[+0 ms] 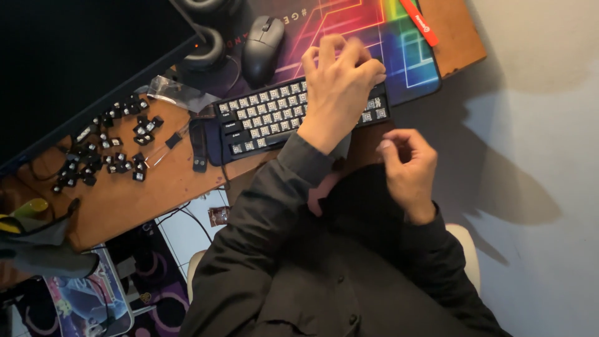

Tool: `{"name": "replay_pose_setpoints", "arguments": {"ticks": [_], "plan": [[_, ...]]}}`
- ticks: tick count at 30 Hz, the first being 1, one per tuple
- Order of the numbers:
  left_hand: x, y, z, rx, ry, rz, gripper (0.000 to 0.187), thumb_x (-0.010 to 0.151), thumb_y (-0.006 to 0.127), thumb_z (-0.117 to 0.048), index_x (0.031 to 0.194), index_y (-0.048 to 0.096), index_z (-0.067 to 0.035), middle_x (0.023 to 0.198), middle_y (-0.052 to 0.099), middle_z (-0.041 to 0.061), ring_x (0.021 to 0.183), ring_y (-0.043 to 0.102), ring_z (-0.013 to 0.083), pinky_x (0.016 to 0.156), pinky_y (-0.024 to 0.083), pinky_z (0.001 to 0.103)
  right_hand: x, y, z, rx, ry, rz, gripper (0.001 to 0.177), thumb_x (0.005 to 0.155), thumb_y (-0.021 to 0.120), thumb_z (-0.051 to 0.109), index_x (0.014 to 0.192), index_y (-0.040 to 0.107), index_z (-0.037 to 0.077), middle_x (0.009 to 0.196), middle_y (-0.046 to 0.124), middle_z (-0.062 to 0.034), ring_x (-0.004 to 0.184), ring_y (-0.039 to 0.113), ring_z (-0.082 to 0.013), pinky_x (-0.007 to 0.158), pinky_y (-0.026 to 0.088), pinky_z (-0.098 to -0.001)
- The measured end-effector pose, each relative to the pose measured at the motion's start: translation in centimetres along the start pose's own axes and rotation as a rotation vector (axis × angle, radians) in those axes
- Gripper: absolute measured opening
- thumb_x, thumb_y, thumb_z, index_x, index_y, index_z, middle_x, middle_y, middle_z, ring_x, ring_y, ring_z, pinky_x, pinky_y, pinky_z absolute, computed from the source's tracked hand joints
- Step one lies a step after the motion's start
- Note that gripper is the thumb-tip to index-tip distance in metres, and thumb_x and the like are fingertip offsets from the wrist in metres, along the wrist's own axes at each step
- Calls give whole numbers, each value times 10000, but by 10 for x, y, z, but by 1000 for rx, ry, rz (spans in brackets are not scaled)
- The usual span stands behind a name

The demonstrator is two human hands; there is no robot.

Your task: The person assembles a mechanical keyboard by inserting keycaps into the keyboard base one at a time. They pick up keycaps from a pile on the desk, align them with the switches, and press them into place. The process is repeated for multiple keys across the keyboard.

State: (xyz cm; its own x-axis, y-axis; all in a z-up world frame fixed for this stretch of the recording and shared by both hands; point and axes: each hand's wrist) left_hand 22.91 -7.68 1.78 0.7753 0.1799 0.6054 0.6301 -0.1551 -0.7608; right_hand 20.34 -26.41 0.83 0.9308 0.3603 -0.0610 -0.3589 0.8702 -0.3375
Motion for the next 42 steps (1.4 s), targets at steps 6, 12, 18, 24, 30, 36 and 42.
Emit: {"name": "replay_pose_setpoints", "arguments": {"ticks": [6, 12, 18, 24, 30, 36, 42], "plan": [[5, -5, 4, -103, -167, 77, 212, 804, 844, -405, 764, 769, -211, 1003, 539, -33, 973, 466, 282, 731, 435, 463, 32, -6, 20, 21, -188, -144, 47, 1016, 593, 31, 1011, 639, 22, 792, 649, -88, 624, 610, -151, 648, 497, -273], [-2, -34, 9, -54, -243, 27, 53, 972, 699, -292, 1013, 727, -273, 1024, 596, -40, 943, 539, 254, 747, 445, 467, 94, -10, 14, -158, -452, 3, 136, 1068, 631, 69, 1080, 742, -9, 998, 691, -129, 667, 688, -210, 678, 551, -306], [-28, -51, -3, -71, -213, 62, 61, 919, 725, -248, 921, 778, -219, 1015, 592, -4, 981, 515, 280, 774, 400, 464, 109, -4, 11, -267, -450, 102, 86, 1050, 816, 116, 992, 779, 65, 921, 704, -49, 681, 584, -151, 668, 497, -296], [-38, -42, -4, 28, -151, 22, 88, 905, 741, -248, 981, 783, -264, 1094, 619, -27, 1056, 552, 300, 906, 418, 506, 110, 3, 11, -307, -409, 67, 137, 1049, 807, 115, 935, 751, 63, 870, 708, -47, 697, 614, -142, 673, 521, -294], [-37, -37, -7, 58, -133, 22, 200, 911, 732, -336, 1106, 752, -292, 1141, 633, -21, 1096, 555, 310, 957, 407, 513, 105, 2, 19, -330, -403, 58, 136, 1011, 821, 171, 928, 761, 82, 861, 718, -32, 690, 613, -132, 670, 519, -283], [-35, -40, -11, 120, -108, 25, 236, 912, 715, -382, 1105, 767, -256, 1130, 624, -21, 1074, 567, 289, 988, 393, 530, 105, 0, 21, -275, -396, 97, 91, 1044, 770, 85, 967, 753, 41, 919, 721, -68, 713, 638, -165, 672, 539, -292], [-37, -38, -11, 88, -131, 30, 278, 920, 683, -379, 1145, 756, -234, 1135, 640, -14, 1088, 552, 302, 980, 393, 525, 104, 2, 17, -323, -398, 50, 115, 1031, 744, 116, 961, 786, 35, 898, 737, -79, 736, 668, -161, 676, 534, -299]]}}
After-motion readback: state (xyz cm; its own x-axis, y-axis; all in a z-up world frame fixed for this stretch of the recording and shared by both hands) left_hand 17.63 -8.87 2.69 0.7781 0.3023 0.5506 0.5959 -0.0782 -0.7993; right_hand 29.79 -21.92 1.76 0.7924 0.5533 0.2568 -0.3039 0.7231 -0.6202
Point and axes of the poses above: each hand's wrist, its own x-axis towards the middle knuckle, its own y-axis out of the palm, z = x × y
